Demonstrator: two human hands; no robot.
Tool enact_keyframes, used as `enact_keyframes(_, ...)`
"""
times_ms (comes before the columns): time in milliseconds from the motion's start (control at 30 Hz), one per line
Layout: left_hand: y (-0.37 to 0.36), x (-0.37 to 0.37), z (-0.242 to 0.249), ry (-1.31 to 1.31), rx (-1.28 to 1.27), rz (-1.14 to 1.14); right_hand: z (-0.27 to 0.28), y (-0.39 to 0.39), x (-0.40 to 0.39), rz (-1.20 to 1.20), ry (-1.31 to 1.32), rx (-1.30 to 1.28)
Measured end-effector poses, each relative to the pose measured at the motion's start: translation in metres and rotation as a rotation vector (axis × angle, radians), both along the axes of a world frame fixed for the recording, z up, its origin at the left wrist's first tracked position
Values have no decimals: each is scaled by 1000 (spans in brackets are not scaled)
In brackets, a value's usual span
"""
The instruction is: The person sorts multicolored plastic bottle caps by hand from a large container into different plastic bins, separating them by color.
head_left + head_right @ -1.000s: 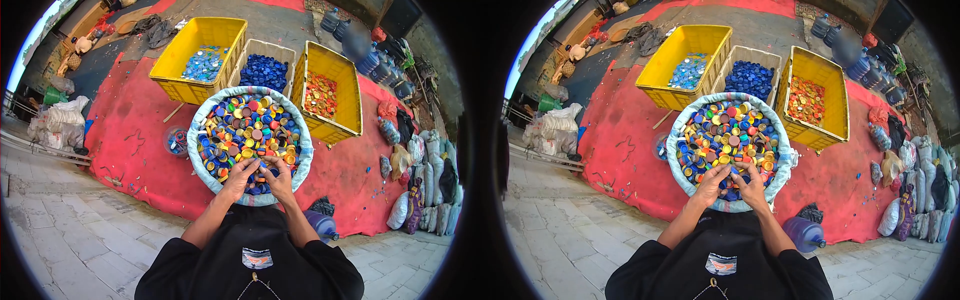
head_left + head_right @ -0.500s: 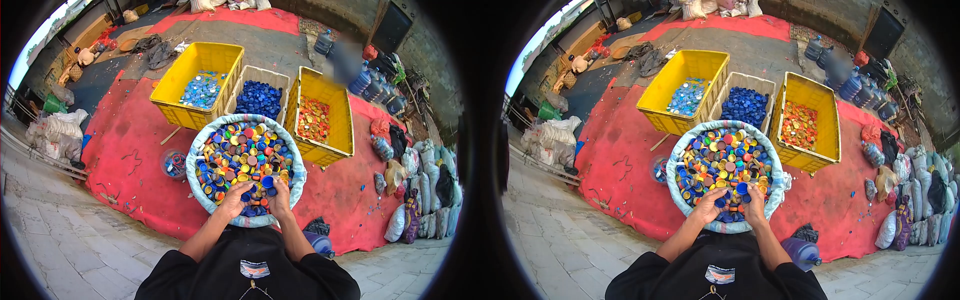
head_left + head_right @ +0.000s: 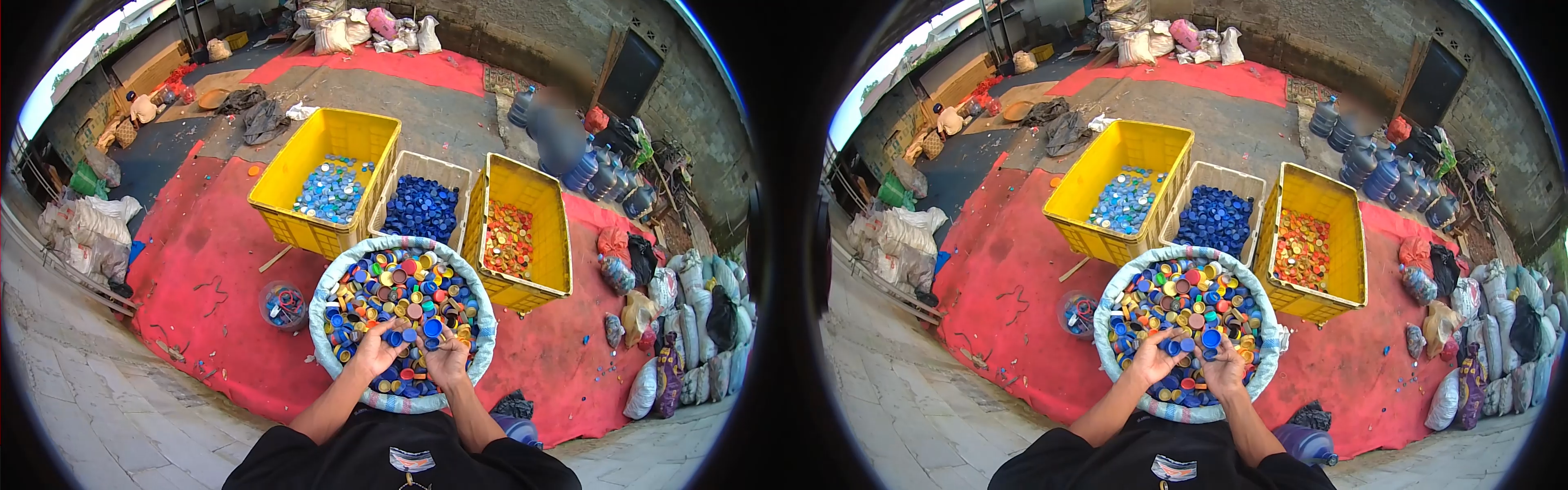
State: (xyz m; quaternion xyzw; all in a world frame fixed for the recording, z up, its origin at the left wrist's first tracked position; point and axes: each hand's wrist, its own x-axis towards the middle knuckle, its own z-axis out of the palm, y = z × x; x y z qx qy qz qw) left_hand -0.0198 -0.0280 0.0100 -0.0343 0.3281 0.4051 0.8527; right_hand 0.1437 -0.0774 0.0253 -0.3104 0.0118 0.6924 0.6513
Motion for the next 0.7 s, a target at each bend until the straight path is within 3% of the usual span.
enact_keyframes(167, 67, 14, 2, -119, 37, 0, 2, 50, 4, -31, -38, 2)
enact_keyframes(233, 134, 33, 13, -214, 125, 26, 34, 108, 11, -101, -72, 138)
enact_keyframes(267, 165, 39, 40, -230, 176, 34, 37, 140, 24, -35, -115, 341)
enact_keyframes(333, 209, 47, 73, -179, 299, 76, 55, 189, 39, -135, -72, 236)
enact_keyframes(367, 228, 49, 74, -67, 245, 128, 61, 208, 44, -180, -52, 189)
enact_keyframes(467, 222, 34, 81, 69, 303, 121, 52, 201, 58, -275, -45, 212)
enact_keyframes(567, 188, 4, 43, 12, 399, 110, 14, 156, 68, -285, -261, 198)
enact_keyframes(600, 172, -5, 37, 25, 293, 172, 9, 136, 64, -286, -292, 150)
enact_keyframes(700, 128, -35, 7, 49, 291, 229, 0, 81, 54, -247, -470, 9)
